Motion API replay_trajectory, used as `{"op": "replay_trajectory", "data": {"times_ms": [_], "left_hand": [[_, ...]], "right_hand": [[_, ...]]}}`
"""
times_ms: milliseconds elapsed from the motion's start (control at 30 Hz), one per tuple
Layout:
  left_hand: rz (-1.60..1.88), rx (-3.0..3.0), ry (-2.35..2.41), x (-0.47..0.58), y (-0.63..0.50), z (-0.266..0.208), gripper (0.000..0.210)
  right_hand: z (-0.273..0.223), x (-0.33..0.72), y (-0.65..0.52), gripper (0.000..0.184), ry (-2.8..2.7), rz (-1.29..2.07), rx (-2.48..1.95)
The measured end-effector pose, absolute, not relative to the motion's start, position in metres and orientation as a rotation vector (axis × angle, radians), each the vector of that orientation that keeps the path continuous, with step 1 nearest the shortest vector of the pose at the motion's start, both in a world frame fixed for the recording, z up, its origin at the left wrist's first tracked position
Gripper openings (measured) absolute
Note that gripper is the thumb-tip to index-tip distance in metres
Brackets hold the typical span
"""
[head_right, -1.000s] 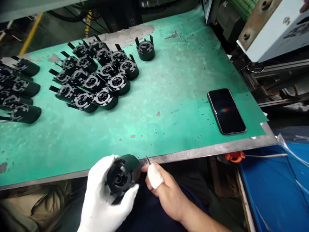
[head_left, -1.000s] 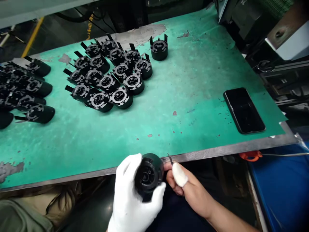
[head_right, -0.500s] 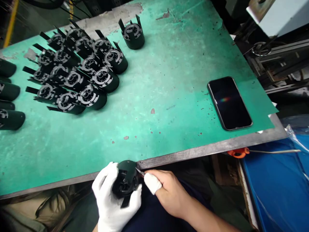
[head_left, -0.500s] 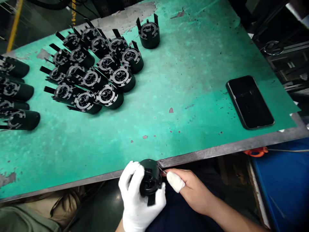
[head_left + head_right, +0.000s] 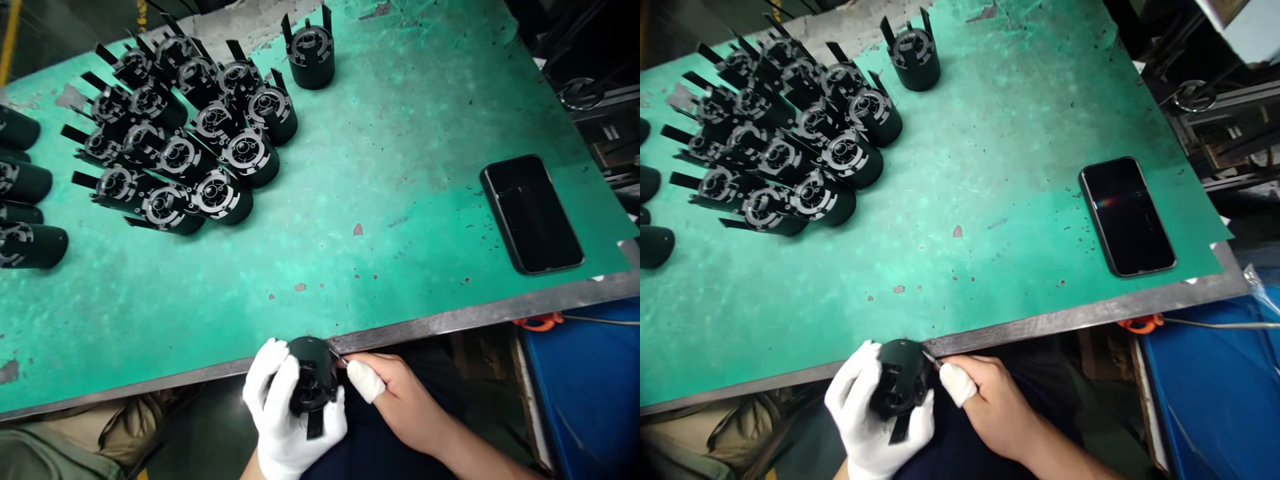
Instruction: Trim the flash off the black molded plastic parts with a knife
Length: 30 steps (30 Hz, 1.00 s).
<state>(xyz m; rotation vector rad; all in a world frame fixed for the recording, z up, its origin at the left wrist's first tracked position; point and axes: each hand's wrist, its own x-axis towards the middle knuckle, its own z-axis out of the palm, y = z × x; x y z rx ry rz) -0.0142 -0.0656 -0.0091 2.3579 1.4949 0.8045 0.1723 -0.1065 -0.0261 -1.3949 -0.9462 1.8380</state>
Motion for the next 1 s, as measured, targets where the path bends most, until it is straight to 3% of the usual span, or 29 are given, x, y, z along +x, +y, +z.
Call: {"op": "replay_trajectory", "data": {"times_ms": [1000], "left_hand": [[0.952, 2.421, 1.426, -0.020, -0.068, -0.025, 0.080]], "right_hand": [[-0.032, 0.175, -0.103, 0.035, -1.000, 1.853, -1.349]]}}
